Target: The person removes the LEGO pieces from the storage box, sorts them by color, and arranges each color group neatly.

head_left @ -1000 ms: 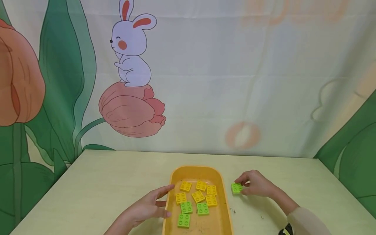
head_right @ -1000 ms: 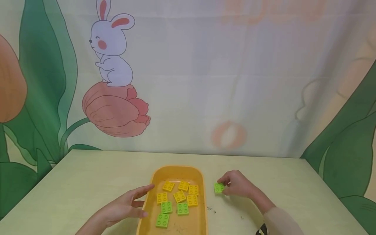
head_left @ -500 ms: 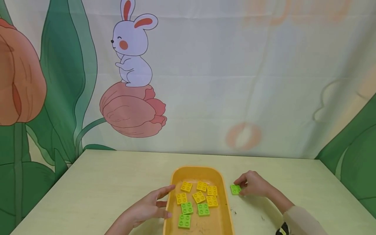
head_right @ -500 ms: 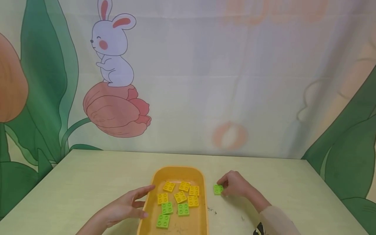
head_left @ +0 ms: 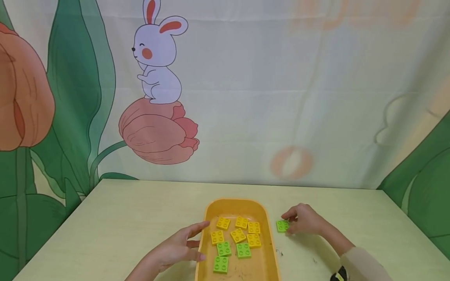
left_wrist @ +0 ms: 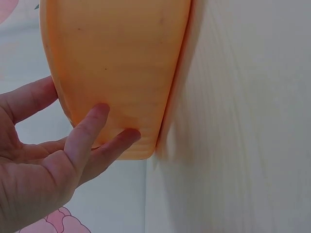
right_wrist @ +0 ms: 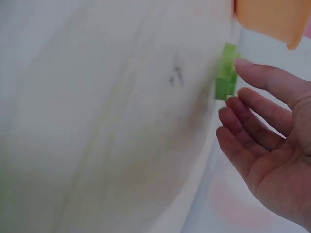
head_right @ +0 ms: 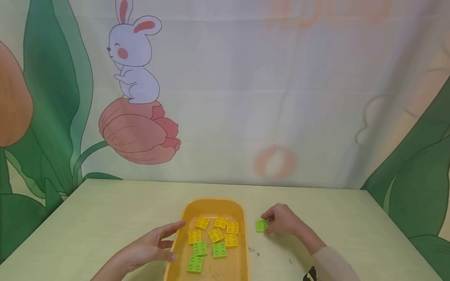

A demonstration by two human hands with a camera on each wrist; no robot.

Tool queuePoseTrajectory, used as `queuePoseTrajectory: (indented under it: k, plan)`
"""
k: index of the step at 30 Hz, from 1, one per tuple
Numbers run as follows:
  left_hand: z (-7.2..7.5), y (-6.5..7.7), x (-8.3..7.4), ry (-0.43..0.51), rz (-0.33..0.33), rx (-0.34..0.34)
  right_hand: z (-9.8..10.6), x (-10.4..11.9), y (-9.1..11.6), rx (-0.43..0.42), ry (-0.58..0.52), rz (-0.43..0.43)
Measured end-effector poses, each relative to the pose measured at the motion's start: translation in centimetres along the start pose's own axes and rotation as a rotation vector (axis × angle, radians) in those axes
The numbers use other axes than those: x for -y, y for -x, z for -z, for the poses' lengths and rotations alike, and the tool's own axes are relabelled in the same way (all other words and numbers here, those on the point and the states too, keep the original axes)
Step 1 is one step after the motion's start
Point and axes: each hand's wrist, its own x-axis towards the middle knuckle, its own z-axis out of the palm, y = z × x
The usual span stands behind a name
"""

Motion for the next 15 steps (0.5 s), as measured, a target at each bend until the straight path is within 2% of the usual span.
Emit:
queuePoseTrajectory:
  k: [6,11,15]
  plan:
    - [-0.1,-0.1,-0.1,-0.007,0.011,-0.009,0.6,1.9,1.3,-0.043,-0.148,0.012]
    - [0.0,-0.1,-0.1,-0.025,0.022,-0.023,0.7,4.8,2.4,-0.056,-0.270,0.020]
    - [0.0,0.0,-0.1,-0.030,0.022,-0.026,0.2,7.2,3.1,-0.038,-0.321,0.045]
